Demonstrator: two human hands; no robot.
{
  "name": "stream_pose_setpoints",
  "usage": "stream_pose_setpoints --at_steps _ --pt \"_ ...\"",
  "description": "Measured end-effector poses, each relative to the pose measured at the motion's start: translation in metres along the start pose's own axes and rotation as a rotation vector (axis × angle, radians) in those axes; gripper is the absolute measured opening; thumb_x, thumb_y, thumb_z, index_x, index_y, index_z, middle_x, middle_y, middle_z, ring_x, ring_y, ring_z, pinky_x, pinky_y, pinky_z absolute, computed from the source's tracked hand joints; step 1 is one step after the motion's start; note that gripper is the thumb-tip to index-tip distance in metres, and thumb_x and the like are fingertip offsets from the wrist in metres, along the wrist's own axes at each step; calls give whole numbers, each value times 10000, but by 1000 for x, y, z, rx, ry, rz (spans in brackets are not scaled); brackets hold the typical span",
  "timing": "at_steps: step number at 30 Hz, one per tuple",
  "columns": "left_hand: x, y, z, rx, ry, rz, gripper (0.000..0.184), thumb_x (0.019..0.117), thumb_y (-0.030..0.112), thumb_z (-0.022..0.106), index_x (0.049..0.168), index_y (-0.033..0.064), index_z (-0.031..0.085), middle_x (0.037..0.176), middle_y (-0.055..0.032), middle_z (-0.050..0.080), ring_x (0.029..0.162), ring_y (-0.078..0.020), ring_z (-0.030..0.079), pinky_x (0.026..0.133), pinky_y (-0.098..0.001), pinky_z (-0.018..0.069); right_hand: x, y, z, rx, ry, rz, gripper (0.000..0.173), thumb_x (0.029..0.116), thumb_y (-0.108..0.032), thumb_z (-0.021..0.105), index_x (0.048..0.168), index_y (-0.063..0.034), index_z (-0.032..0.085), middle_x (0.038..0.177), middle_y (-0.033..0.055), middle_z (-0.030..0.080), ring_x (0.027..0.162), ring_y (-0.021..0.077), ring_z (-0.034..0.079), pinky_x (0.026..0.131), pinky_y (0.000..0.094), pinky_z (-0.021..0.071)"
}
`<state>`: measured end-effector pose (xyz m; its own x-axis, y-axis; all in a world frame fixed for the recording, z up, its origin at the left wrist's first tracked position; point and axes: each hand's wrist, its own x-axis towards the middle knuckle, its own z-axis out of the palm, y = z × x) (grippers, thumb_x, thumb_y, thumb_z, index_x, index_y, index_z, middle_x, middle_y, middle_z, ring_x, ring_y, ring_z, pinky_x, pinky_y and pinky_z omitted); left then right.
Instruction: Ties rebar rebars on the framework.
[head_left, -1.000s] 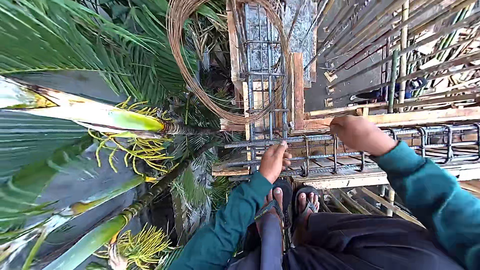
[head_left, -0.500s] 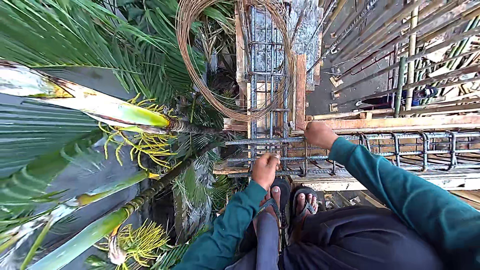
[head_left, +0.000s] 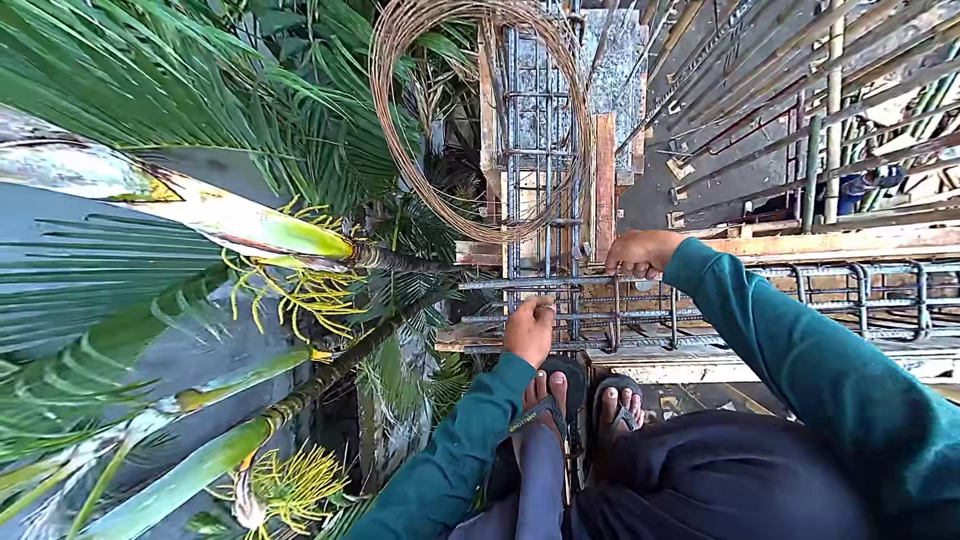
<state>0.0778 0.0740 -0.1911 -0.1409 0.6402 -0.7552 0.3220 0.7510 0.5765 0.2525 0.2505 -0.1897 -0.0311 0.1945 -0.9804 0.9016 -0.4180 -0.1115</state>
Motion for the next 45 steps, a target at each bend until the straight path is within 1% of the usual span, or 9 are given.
stream_pose_setpoints --at_steps 5,8,12,18,25,28,32,40,45 --pt "2 6 2 141 -63 17 357 1096 235 480 1363 68 647 1238 -150 705 1104 -275 688 1015 -496 512 -2 -1 -2 4 6 43 150 1028 -134 521 974 -53 636 582 -12 406 406 66 296 392 212 275" --pt "4 13 9 52 -130 -36 371 1107 207 461 1401 34 605 1187 -181 704 986 -261 701 916 -443 549 -3 1 -4 -11 9 57 170 1050 -133 494 1003 -49 634 599 -8 412 414 66 300 396 212 274" --pt "8 23 16 -253 -217 -203 399 1116 158 440 1490 32 492 1344 -201 611 899 -213 680 750 -344 554 -5 2 -4 17 14 85 186 1063 -160 488 971 -69 622 572 -20 401 406 59 298 396 208 276" --pt "7 22 20 -520 -219 -260 400 1104 114 453 1496 35 465 1299 -175 599 837 -182 650 699 -308 539 -10 0 -6 -22 -49 65 197 1054 -191 518 917 -101 626 549 -33 393 387 52 279 378 203 258" --pt "6 16 17 -491 -146 -234 355 1101 122 466 1437 29 533 1269 -182 633 840 -183 662 727 -312 545 -17 -18 -2 -198 12 31 229 1070 -164 480 911 -65 611 634 -5 410 457 72 299 445 226 280" --pt "8 12 15 -520 -138 -234 350 1101 127 470 1424 13 543 1214 -179 646 807 -178 658 713 -309 547 -17 -22 -1 -245 35 42 230 1066 -149 481 896 -65 610 633 -2 434 466 77 320 454 237 295" --pt "8 11 13 -527 -144 -227 345 1101 125 466 1417 16 551 1214 -169 654 811 -171 658 713 -302 543 -13 -19 4 -226 16 37 239 1062 -138 480 846 -84 566 587 -18 380 429 73 286 416 226 267" --pt "8 11 10 -517 -88 -243 326 1118 167 434 1365 23 590 1154 -155 680 770 -174 668 690 -306 549 -3 -6 -1 -240 -56 -48 259 1066 -187 499 852 -90 606 563 -26 371 414 61 275 407 219 249" --pt "12 12 7 -524 -88 -280 365 1132 222 400 1347 -2 593 1065 -148 711 698 -164 665 637 -289 544 5 -3 -12 -263 -105 -108 235 1070 -216 504 930 -82 638 561 -29 353 431 64 276 434 233 261"
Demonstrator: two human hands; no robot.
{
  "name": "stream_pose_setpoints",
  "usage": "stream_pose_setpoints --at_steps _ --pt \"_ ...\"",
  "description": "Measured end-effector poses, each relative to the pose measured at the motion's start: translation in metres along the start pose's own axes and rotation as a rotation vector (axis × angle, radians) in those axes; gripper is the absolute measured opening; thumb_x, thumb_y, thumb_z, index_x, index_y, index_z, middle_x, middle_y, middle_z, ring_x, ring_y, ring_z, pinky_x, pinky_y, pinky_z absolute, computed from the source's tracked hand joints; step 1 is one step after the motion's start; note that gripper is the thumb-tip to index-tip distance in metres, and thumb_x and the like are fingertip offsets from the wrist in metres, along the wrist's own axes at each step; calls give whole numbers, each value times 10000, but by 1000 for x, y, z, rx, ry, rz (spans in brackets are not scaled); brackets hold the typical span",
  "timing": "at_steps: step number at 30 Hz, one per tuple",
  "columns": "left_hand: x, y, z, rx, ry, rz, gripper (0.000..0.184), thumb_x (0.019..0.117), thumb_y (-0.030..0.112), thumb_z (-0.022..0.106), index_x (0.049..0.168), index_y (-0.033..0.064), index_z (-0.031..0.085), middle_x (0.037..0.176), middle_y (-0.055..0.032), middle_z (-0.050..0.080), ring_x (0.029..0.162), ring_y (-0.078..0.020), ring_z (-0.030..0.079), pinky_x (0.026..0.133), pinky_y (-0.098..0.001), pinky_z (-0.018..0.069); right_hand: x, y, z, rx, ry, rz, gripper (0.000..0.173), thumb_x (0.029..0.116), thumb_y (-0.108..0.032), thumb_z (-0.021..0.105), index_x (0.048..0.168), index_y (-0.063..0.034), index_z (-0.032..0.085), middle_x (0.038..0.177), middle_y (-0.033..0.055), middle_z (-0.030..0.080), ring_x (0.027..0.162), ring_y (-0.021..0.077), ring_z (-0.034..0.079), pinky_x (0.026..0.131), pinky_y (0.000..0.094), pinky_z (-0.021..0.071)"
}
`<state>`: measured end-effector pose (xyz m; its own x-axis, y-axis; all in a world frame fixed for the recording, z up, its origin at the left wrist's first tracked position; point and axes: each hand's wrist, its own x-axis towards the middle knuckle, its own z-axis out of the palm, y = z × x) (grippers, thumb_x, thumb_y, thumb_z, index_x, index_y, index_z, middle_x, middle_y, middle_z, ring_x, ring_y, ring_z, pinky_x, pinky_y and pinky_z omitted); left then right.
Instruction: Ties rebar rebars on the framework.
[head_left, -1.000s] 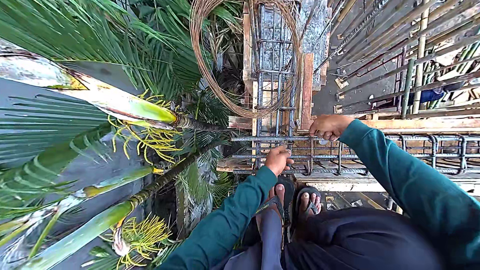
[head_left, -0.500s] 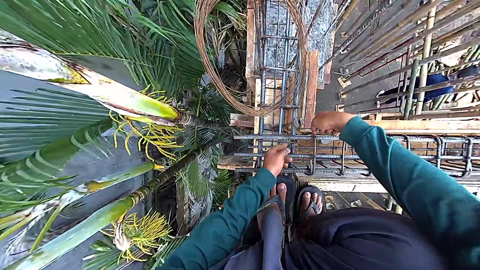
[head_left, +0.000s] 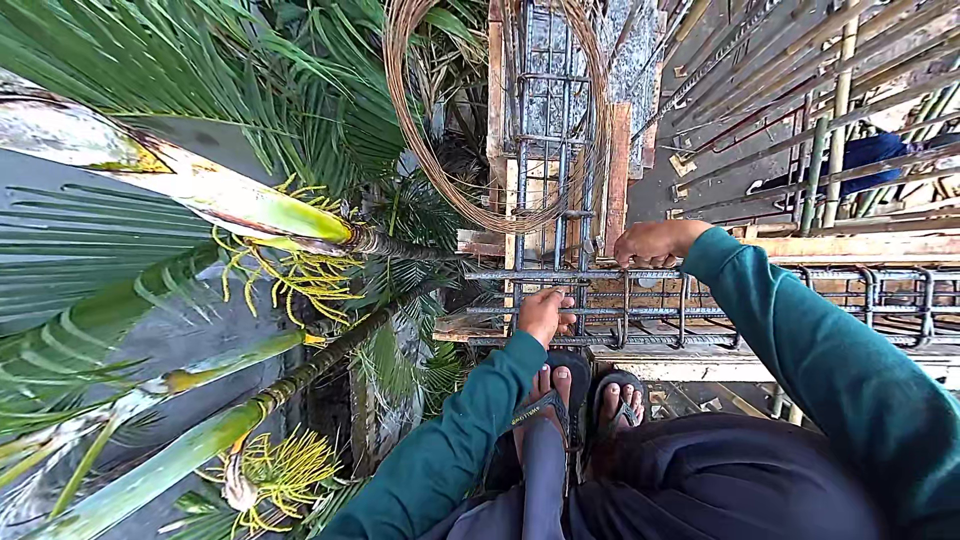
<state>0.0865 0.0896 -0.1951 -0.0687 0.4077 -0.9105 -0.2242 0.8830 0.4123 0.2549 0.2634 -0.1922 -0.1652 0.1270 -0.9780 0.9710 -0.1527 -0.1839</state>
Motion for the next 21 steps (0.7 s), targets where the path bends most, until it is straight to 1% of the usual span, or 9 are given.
stream_pose_setpoints --at_steps 4,8,11,14,17,18,19,20,21 --pt "2 9 0 20 -22 -84 492 1138 376 337 1310 -6 595 1019 -138 726 674 -168 660 609 -294 530 5 1 2 15 -36 -25 235 1050 -185 518 855 -92 610 528 -37 324 406 59 250 412 224 231" --pt "12 15 10 109 -23 -127 614 1119 511 281 1302 22 603 939 -126 744 535 -141 603 479 -265 459 8 3 2 -6 -61 -43 230 1056 -205 519 891 -89 629 526 -38 327 399 57 260 404 219 240" --pt "15 22 17 144 30 -168 576 1125 482 299 1208 33 650 854 -96 749 477 -122 582 425 -252 432 20 7 2 -32 -55 -48 207 1051 -227 532 944 -101 657 543 -28 358 416 63 294 419 236 274" --pt "14 23 20 112 66 -168 565 1126 473 309 1176 29 654 815 -82 726 482 -116 560 436 -248 420 16 0 3 -59 -66 -40 203 1061 -232 523 980 -106 659 569 -27 357 442 71 296 443 248 280" --pt "20 13 17 53 61 -144 522 1118 466 353 1132 49 666 772 -55 696 494 -109 554 449 -252 433 13 -3 3 -110 -62 -70 211 1077 -218 511 998 -82 652 568 -19 355 425 72 295 425 240 280" --pt "21 11 16 27 56 -143 499 1116 453 372 1119 49 666 759 -47 682 495 -106 553 450 -250 442 13 -5 3 -186 -44 -90 223 1080 -223 508 1004 -78 659 594 0 399 450 88 338 449 260 313" --pt "21 12 15 0 59 -150 477 1114 438 393 1094 49 669 743 -41 670 492 -104 551 448 -250 447 13 -7 4 -288 -22 -108 234 1085 -229 506 1040 -72 674 671 41 478 529 134 419 519 324 376" --pt "21 13 15 -27 65 -159 454 1111 418 415 1066 46 671 732 -38 658 490 -106 549 446 -251 451 15 -9 5 -394 11 -128 245 1081 -230 513 1079 -63 692 792 103 584 662 214 533 626 433 450" --pt "21 16 15 -48 69 -171 437 1109 401 429 1045 44 672 728 -37 649 490 -107 545 448 -250 454 17 -11 8 -486 63 -140 256 1064 -235 528 1103 -63 713 936 162 666 842 313 631 757 568 494"
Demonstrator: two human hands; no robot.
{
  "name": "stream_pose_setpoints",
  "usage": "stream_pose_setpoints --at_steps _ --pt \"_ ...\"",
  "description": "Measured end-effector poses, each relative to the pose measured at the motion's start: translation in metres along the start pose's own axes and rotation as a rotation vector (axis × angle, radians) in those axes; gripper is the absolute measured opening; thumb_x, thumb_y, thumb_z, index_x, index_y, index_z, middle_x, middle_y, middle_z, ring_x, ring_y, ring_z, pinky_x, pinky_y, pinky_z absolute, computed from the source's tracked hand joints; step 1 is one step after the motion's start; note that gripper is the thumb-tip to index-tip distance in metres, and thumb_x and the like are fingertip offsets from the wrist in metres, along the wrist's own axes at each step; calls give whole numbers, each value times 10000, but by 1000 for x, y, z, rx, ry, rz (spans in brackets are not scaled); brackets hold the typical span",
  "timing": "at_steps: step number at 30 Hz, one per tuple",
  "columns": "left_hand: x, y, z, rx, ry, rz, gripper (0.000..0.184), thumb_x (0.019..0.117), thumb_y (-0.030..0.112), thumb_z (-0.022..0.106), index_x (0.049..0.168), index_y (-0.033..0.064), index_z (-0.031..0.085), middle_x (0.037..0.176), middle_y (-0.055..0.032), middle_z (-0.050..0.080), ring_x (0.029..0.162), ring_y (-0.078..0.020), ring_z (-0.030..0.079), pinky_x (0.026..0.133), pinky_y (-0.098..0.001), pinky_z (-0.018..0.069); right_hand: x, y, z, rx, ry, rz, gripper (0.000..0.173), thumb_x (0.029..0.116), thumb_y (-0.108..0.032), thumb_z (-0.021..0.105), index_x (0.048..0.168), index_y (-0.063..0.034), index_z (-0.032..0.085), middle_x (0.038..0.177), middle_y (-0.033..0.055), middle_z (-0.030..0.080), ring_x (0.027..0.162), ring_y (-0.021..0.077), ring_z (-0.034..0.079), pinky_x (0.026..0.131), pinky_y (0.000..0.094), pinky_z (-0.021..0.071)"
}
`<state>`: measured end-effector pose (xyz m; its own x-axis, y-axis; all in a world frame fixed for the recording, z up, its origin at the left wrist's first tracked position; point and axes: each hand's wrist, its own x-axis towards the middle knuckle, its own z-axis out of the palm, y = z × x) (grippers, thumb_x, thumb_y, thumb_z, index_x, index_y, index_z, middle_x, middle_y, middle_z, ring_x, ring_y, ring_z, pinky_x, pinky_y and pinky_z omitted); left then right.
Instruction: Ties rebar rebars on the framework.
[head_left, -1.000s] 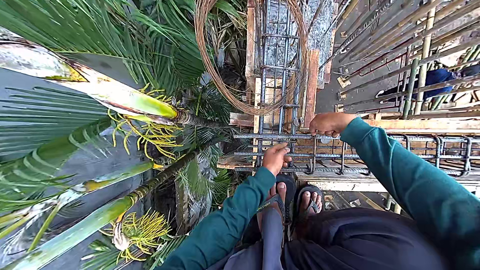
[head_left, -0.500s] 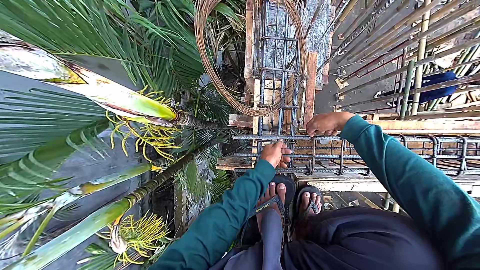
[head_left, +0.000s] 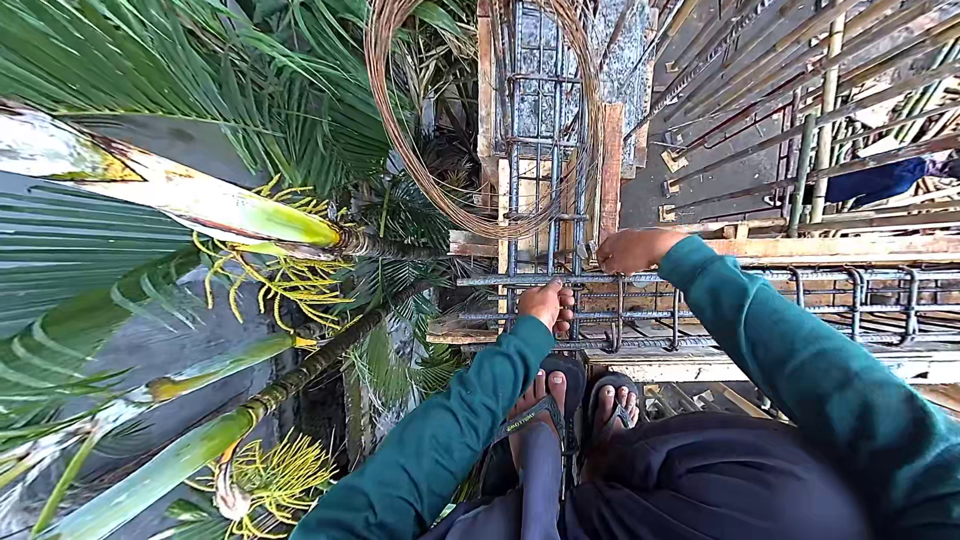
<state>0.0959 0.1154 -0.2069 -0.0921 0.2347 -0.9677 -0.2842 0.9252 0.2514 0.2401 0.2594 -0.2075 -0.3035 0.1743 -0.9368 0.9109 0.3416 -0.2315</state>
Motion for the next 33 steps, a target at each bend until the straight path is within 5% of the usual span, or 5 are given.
stream_pose_setpoints --at_steps 2,16,24,30,33 --pt "0 4 0 -29 8 -28 403 1104 370 450 1011 43 668 711 -34 634 483 -105 536 447 -246 457 -5 -9 5 -105 100 54 265 1034 -249 538 1105 -85 733 1140 204 704 1114 427 653 890 711 478" --pt "0 24 -15 -12 -319 -281 581 1121 417 198 1180 55 648 916 -89 740 642 -148 667 546 -266 514 1 19 10 108 187 -202 219 1032 -205 584 1123 -160 778 1143 125 722 1112 354 668 930 666 501" --pt "-6 15 8 -341 -153 -243 357 1132 300 300 946 90 521 537 63 350 371 -39 315 346 -182 288 -15 4 18 106 225 -61 230 1005 -220 611 1165 -122 744 1098 195 723 1023 432 688 801 685 531" --pt "-29 -4 28 -52 -136 -120 373 1135 275 332 868 90 515 515 70 290 374 -51 261 365 -203 253 -40 -17 6 90 182 140 723 984 -148 608 1574 50 241 1089 270 680 982 459 692 803 628 542" --pt "-30 -10 36 33 -155 -55 394 1135 272 350 844 78 531 527 56 303 381 -69 268 377 -221 262 -47 -34 1 169 145 139 486 994 -182 604 1394 72 497 1091 261 684 1020 447 682 829 638 530"
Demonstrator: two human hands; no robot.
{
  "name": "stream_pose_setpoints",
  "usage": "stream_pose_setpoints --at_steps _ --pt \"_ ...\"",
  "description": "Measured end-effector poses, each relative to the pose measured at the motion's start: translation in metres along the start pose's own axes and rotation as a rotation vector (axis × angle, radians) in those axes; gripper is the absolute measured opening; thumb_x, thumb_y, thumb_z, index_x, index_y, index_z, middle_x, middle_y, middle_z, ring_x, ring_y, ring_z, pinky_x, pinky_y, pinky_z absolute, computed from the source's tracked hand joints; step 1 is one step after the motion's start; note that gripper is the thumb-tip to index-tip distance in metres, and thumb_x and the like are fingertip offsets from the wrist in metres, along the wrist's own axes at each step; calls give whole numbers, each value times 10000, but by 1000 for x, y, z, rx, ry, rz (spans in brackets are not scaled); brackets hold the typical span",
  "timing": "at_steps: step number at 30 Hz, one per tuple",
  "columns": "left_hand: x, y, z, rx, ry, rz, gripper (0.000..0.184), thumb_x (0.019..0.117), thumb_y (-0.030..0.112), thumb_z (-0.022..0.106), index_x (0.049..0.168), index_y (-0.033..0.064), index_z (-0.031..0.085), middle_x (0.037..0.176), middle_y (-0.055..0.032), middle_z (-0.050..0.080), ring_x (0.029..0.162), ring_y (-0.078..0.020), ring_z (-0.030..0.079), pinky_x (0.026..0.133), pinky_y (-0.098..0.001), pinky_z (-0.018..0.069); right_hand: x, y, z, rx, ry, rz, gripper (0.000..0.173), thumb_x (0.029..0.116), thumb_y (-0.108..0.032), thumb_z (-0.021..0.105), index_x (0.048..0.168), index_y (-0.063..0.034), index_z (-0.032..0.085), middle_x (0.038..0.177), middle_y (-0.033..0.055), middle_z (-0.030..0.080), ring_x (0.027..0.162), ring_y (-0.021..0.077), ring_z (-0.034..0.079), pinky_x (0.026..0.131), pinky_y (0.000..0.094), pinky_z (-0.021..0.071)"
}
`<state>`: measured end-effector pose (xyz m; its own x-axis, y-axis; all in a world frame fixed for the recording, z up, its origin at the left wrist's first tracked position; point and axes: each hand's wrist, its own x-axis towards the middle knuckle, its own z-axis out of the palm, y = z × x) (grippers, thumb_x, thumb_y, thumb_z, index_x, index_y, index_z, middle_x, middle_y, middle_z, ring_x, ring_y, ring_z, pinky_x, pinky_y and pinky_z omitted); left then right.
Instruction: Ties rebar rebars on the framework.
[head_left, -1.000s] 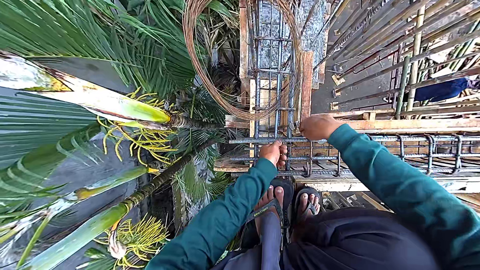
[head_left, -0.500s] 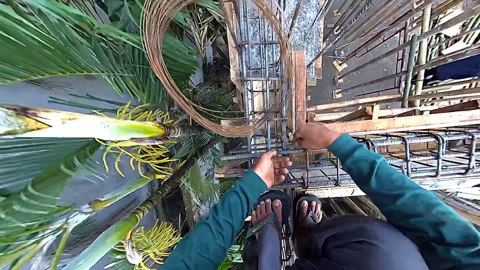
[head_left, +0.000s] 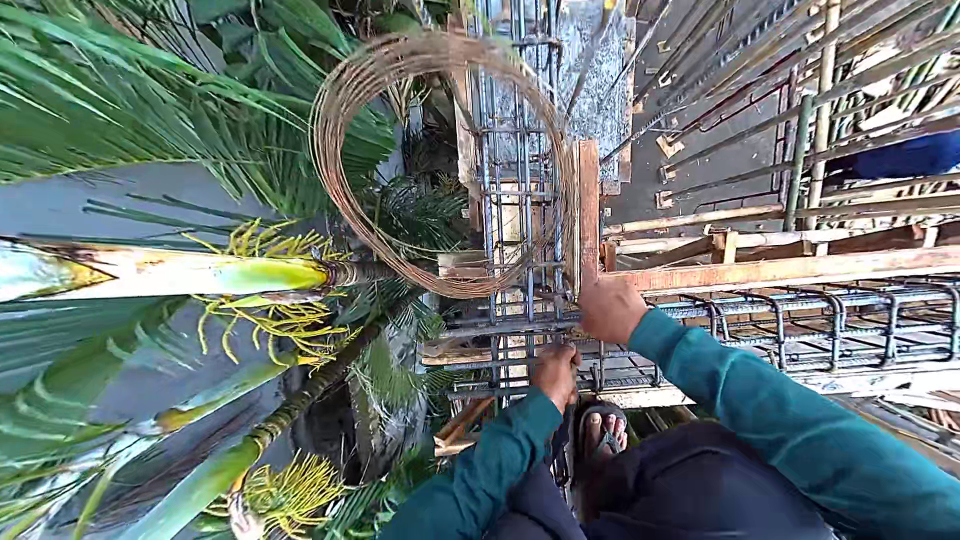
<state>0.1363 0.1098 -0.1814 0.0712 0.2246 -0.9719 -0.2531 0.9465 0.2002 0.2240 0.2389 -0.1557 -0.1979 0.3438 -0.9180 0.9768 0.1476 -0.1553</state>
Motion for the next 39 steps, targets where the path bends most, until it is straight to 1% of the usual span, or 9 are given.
stream_pose_setpoints --at_steps 3,5,8,10,16,21,31,35,39 --pt "2 2 -9 48 -86 -1 378 1131 236 336 848 77 529 528 58 309 380 -65 277 377 -215 273 -12 -13 9 48 -106 34 287 1038 -186 533 1167 43 648 1142 264 676 1093 443 664 877 652 517" --pt "3 11 -24 87 -154 -65 412 1144 298 302 928 63 562 563 40 377 407 -82 353 396 -229 345 -15 -17 11 76 -136 79 304 1056 -194 499 1186 25 666 1199 259 667 1158 432 641 931 648 500" --pt "10 31 -51 6 -208 -138 475 1139 348 272 1168 40 633 817 -35 636 632 -143 591 586 -310 509 -22 -27 13 130 -78 150 310 1049 -195 491 1192 20 662 1199 260 671 1161 426 646 939 642 500" --pt "20 36 -62 -111 -222 -162 478 1125 348 268 1176 43 632 917 -64 693 707 -153 638 642 -316 523 -27 -35 18 136 -29 198 317 1039 -189 486 1211 8 664 1221 251 675 1177 420 647 951 640 503" --pt "18 15 -35 -180 -62 -86 312 1131 236 329 1005 56 552 592 40 374 416 -69 321 393 -215 320 -22 -22 25 215 -18 224 365 1059 -259 483 1215 10 674 1239 255 664 1196 420 627 980 657 465" --pt "13 -1 -15 207 -2 39 382 1141 273 326 1140 15 608 729 -30 460 545 -141 421 517 -305 401 6 -6 25 310 -59 151 303 1054 -145 534 1141 126 636 1146 301 639 1050 411 627 931 602 471" --pt "15 66 -45 203 -239 -190 288 1123 245 376 970 70 546 575 61 363 393 -29 283 366 -173 266 -22 -34 91 615 218 215 410 1117 -256 368 1316 -1 620 1213 229 682 1164 364 657 1031 547 488" --pt "18 72 -40 396 -225 -170 416 1131 368 353 934 80 579 571 49 381 400 -53 316 383 -194 298 -14 -37 121 795 316 211 387 1112 -226 334 1321 -25 590 1089 190 701 976 317 708 898 516 555" --pt "23 58 -55 475 -302 -14 402 1125 240 303 1028 23 627 601 19 491 441 -69 400 434 -211 352 -17 -38 124 753 352 227 398 1117 -278 369 1338 -49 608 1146 186 708 1092 333 688 982 540 519"
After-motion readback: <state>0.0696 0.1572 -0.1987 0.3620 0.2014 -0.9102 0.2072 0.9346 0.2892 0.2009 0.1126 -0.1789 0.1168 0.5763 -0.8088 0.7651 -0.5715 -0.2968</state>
